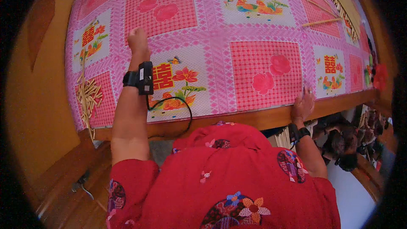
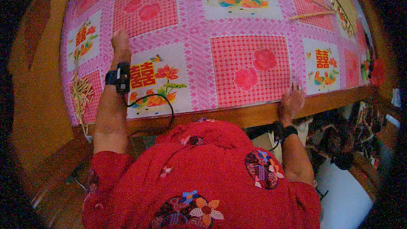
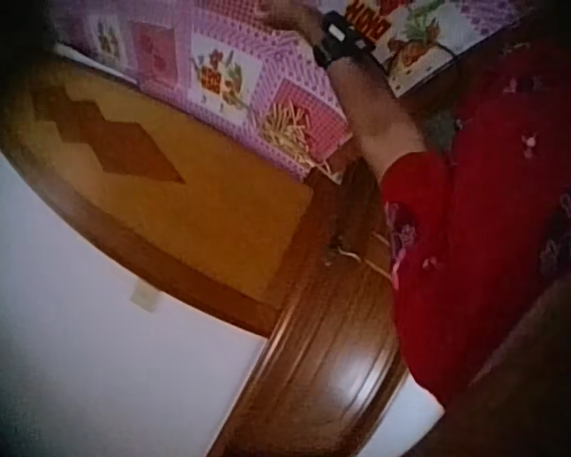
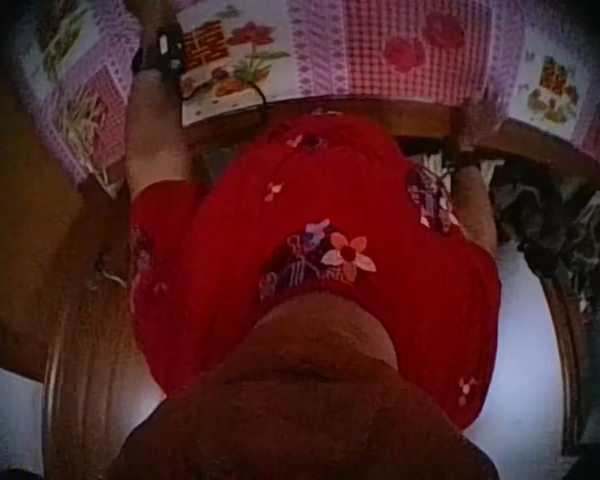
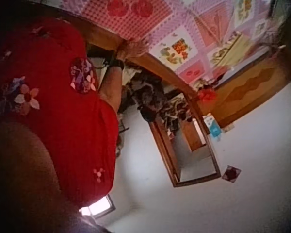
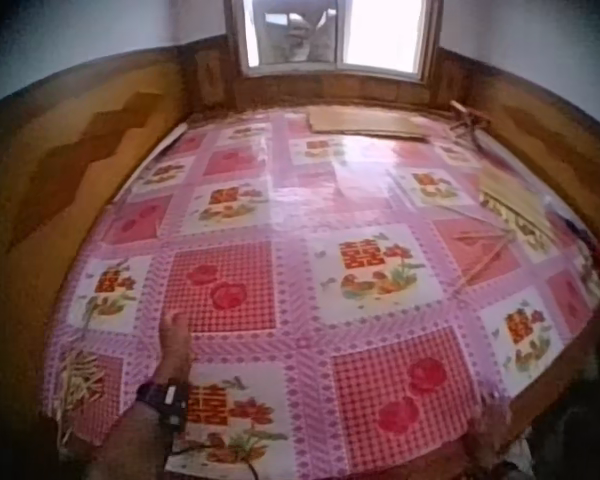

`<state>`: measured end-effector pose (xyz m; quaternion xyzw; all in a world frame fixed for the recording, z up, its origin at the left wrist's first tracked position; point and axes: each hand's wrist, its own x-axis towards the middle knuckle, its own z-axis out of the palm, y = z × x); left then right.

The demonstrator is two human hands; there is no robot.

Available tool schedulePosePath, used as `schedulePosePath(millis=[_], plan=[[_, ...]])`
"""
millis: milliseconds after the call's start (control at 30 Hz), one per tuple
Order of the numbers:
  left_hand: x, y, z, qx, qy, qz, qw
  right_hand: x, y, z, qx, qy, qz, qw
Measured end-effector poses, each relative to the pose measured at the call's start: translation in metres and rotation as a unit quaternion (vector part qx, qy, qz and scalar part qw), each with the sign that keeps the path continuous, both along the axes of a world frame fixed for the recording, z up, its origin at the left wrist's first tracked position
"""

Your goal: Weaving wooden or bamboo slats into a mat.

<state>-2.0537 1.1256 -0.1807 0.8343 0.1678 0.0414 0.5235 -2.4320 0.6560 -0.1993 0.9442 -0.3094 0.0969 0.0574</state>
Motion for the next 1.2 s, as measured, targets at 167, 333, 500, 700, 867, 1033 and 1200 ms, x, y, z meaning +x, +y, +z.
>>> schedulePosePath(millis=[167, 333, 500, 700, 867, 1033, 1200], plan=[[-0.01, -0.001, -0.053, 0.374, -0.031, -0.007, 0.927, -0.002, 0.001, 0.005, 0.027, -0.009, -0.006, 1.0], [-0.014, -0.017, -0.072, 0.497, -0.064, 0.018, 0.865, -0.004, -0.006, -0.006, -0.018, -0.016, 0.001, 1.0], [-0.015, -0.022, -0.07, 0.501, -0.067, 0.004, 0.863, 0.013, -0.005, 0.022, 0.078, 0.006, 0.016, 0.997], [-0.013, -0.014, -0.074, 0.532, -0.033, 0.017, 0.846, -0.001, -0.013, -0.009, 0.009, 0.005, -0.027, 1.0], [-0.019, -0.029, -0.061, 0.509, -0.002, -0.012, 0.861, -0.007, -0.009, -0.003, 0.019, -0.002, -0.048, 0.999], [-0.019, -0.02, -0.053, 0.501, 0.013, -0.005, 0.865, 0.002, -0.004, 0.002, 0.039, -0.027, -0.031, 0.998], [-0.042, -0.044, -0.042, 0.421, 0.002, -0.062, 0.905, -0.002, -0.008, 0.006, 0.052, 0.007, -0.041, 0.998]])
